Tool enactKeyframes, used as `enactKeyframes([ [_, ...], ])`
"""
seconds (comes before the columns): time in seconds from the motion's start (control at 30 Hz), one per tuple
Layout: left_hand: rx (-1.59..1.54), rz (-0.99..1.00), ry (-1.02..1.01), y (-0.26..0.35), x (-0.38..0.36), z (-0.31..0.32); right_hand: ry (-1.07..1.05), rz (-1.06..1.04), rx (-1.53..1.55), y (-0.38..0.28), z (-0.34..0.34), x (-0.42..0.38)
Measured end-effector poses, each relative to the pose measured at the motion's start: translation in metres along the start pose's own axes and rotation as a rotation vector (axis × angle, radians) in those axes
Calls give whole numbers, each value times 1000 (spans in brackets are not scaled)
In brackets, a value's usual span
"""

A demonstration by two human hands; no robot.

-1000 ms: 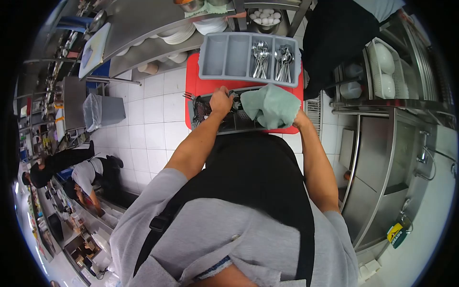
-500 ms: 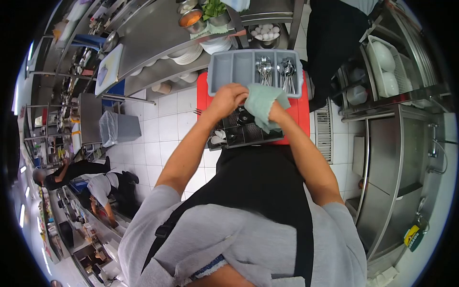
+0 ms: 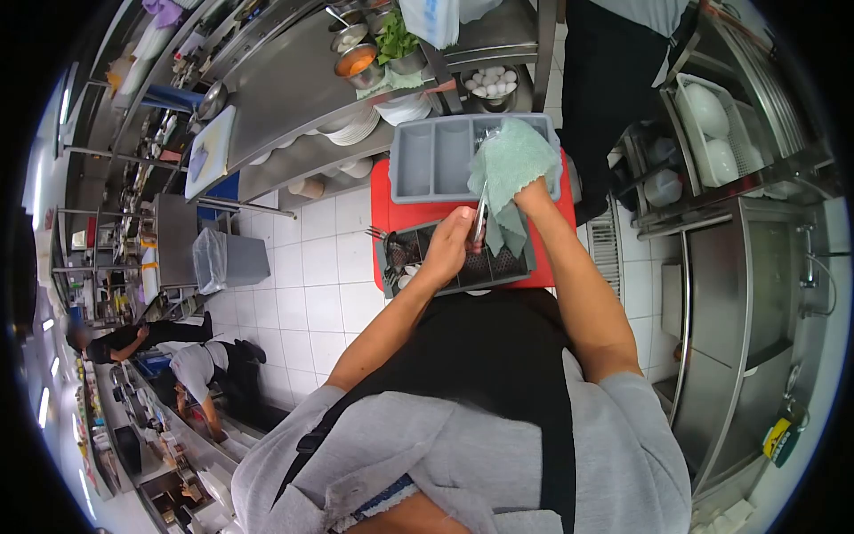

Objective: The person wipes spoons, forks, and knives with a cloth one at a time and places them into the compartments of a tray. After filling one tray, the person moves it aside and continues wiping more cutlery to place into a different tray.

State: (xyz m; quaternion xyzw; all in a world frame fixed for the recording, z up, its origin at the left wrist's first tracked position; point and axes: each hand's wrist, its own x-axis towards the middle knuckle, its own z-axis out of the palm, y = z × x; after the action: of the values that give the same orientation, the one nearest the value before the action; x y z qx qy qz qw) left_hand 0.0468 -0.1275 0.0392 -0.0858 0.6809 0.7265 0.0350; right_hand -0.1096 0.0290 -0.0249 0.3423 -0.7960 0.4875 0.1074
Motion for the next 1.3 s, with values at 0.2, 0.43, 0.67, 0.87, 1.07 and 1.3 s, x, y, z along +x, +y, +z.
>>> enactKeyframes([
  [0.2, 186, 71, -127, 26, -11, 9, 175, 32, -140, 7, 2, 16],
  [0.43, 356, 169, 32, 26, 3, 11, 23, 698, 1049, -78, 5, 17],
  [0.67, 452, 171, -76, -10, 19, 8, 63, 716, 1057, -87, 2, 15],
  [0.87, 719, -39, 55, 37, 28, -23, -318, 812, 640, -96, -21, 0],
  [1.07, 646, 69, 273, -24, 70, -33, -294, 832, 774, -77, -6, -71],
  [1.3, 819, -176, 136, -87, 94, -16, 33, 1157, 944, 3, 2, -120],
])
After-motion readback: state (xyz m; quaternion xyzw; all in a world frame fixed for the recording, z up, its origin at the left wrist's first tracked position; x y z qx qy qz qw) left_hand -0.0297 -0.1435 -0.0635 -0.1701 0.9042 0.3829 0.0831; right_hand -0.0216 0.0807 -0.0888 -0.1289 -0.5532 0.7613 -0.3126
